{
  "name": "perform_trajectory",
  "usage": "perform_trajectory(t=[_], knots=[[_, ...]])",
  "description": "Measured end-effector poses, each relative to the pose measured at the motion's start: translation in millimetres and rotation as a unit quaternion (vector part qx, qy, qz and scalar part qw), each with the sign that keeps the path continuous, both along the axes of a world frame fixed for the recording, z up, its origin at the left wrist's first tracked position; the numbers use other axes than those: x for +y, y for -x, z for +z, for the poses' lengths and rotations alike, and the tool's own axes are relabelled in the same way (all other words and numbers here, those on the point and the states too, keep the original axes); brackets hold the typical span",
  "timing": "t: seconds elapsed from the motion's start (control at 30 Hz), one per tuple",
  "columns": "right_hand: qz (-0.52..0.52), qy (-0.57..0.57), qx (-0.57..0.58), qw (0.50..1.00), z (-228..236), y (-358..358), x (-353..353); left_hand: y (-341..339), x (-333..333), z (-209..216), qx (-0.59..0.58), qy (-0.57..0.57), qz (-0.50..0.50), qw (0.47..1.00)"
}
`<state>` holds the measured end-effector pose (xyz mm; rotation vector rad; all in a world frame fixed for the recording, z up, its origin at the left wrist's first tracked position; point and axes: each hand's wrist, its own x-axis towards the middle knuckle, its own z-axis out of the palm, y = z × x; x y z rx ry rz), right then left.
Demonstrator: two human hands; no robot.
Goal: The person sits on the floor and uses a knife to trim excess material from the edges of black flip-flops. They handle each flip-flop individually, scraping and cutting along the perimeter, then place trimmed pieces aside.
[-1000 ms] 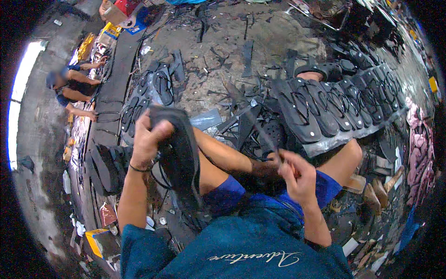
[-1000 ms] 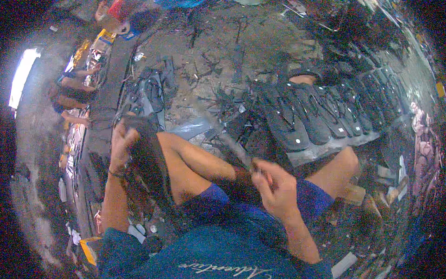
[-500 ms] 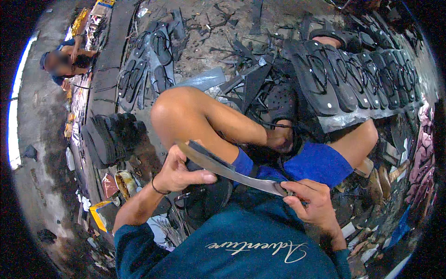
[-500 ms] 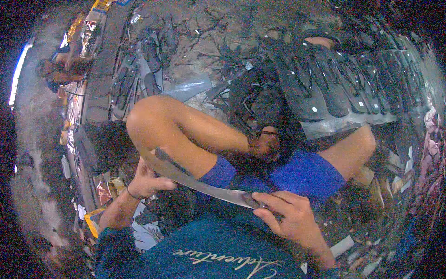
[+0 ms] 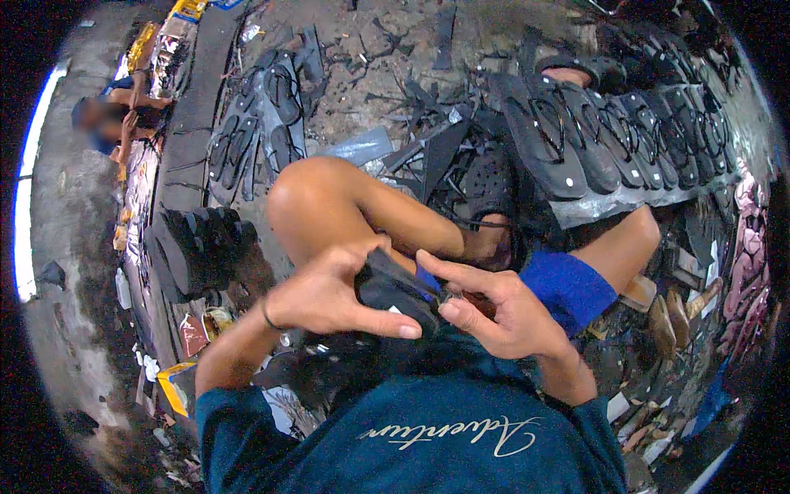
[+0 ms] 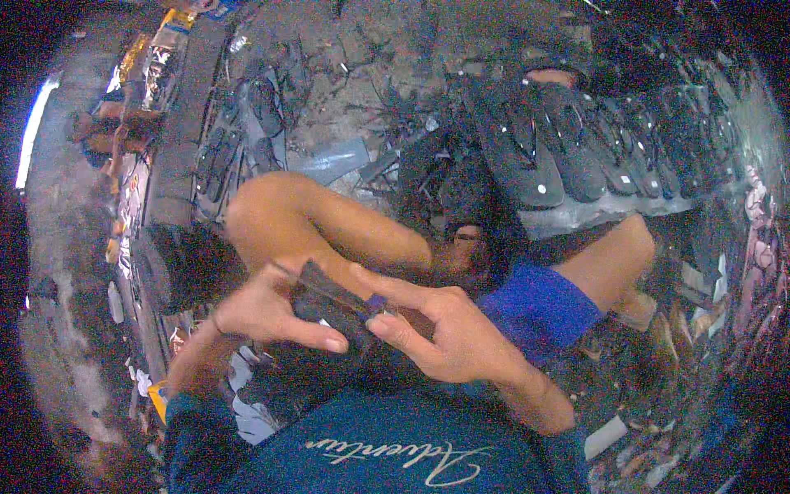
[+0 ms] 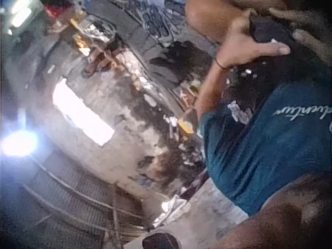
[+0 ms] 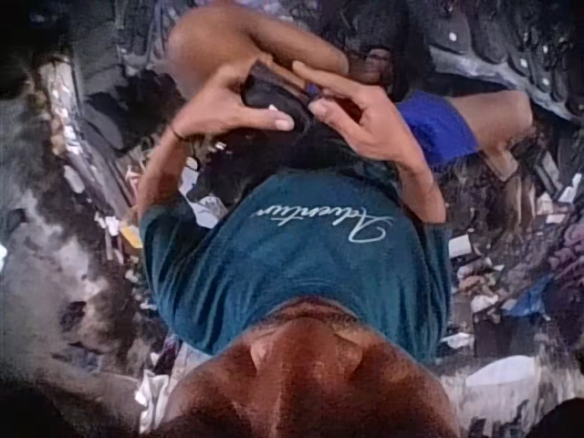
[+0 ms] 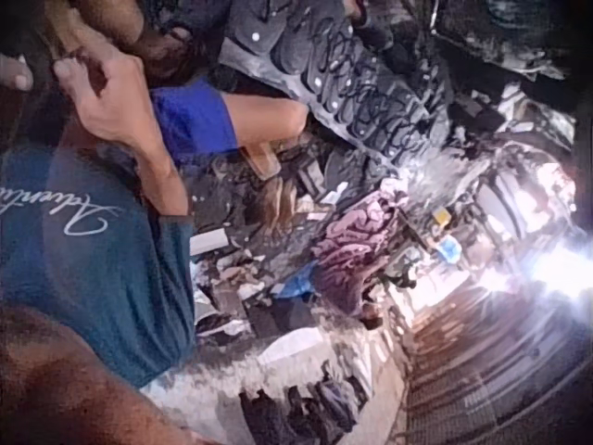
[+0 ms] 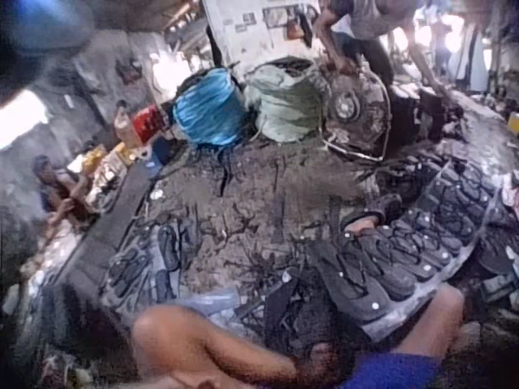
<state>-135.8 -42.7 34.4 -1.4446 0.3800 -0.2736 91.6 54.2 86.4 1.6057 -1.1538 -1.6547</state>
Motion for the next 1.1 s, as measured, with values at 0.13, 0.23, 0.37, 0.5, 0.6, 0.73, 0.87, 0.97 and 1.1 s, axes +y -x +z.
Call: perform_trajectory(t=[0.13,0.23,0.37,0.5,0.6,0.73,0.87,0.97,1.1], knots=[[-0.085,-0.058,-0.093,0.99,-18,-5,3,-5,-45,73,-0.284,0.117,0.045,0.951],[-0.118,-0.168,-0.098,0.974,-35,-3,6,-3,6,60,-0.136,0.122,-0.101,0.978],[-0.108,-0.14,-0.074,0.982,-37,0,13,52,61,-93,0.318,0.086,0.375,0.866],[-0.207,-0.054,-0.042,0.976,-23,13,2,80,-41,-67,0.389,0.156,0.582,0.697],[-0.341,0.171,0.039,0.924,-39,26,10,81,-73,-67,0.374,0.169,0.51,0.756],[-0.35,0.226,0.114,0.902,-56,86,47,69,-75,-73,0.423,0.146,0.516,0.731],[-0.354,0.224,0.169,0.892,-45,98,62,78,-49,-97,0.322,0.095,0.495,0.801],[-0.345,0.222,0.166,0.897,-42,84,67,75,-34,-101,0.335,0.1,0.514,0.783],[-0.298,0.168,0.187,0.921,-30,60,51,72,-5,-121,0.313,0.09,0.514,0.794]])
